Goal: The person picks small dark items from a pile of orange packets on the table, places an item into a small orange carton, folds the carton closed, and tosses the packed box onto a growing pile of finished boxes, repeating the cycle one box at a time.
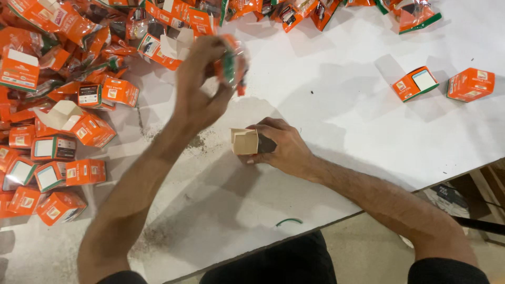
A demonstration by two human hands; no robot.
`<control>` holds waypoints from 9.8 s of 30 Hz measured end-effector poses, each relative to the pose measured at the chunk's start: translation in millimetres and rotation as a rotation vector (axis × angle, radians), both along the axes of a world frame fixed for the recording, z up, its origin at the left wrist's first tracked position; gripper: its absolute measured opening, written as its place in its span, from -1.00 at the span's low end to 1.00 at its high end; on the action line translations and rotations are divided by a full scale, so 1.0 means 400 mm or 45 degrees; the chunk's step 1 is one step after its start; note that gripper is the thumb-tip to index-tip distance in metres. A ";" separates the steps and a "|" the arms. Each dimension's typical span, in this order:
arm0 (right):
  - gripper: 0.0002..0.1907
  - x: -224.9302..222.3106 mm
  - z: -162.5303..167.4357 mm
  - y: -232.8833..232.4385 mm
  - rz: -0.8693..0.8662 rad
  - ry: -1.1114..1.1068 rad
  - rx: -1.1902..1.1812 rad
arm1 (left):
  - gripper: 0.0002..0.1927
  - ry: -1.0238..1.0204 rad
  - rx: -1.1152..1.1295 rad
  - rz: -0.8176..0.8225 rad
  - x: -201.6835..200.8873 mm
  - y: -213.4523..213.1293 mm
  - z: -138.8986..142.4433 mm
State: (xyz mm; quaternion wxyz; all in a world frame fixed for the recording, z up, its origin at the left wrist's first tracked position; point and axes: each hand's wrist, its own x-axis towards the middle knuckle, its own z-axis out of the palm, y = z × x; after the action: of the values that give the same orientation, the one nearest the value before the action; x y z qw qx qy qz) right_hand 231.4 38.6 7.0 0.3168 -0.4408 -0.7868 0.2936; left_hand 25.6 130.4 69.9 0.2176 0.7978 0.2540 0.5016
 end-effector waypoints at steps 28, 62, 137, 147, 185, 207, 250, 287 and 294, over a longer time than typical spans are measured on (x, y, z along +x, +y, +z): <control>-0.30 -0.001 -0.014 -0.020 0.024 0.015 0.140 | -0.93 0.728 -0.058 0.489 0.008 -0.226 -0.112; -0.69 -0.013 -0.020 -0.034 0.083 -0.138 0.459 | -0.76 -0.089 -0.976 0.043 -0.014 -0.162 -0.190; -0.50 0.020 -0.016 0.039 0.106 0.106 0.172 | -0.65 0.323 0.719 0.109 -0.019 -0.198 -0.154; -0.43 0.019 -0.022 0.033 0.034 0.099 0.071 | -0.43 0.664 0.515 0.133 -0.047 -0.191 -0.159; -0.61 0.009 -0.023 0.004 -0.030 -0.093 0.477 | -0.67 0.131 -0.156 0.047 -0.012 -0.163 -0.167; -0.50 0.013 -0.046 0.021 -0.109 -0.113 0.156 | -0.84 0.345 0.036 -0.071 -0.050 -0.157 -0.212; -0.43 0.032 -0.030 0.057 0.016 0.101 0.381 | -0.38 0.785 0.426 0.405 0.164 0.421 -0.239; -0.15 0.006 -0.070 0.031 -0.065 0.062 0.002 | -0.65 -0.190 -1.171 0.193 0.027 -0.157 -0.165; -0.35 -0.003 -0.054 0.012 0.034 -0.055 0.393 | -0.75 -0.127 -1.075 0.082 0.019 -0.135 -0.197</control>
State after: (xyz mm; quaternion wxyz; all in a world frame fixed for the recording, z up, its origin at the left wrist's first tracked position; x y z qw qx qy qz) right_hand 230.3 43.3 -14.8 0.3598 -0.3827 -0.8350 0.1639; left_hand 33.2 76.5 -8.8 0.5216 0.6050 0.4510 0.3981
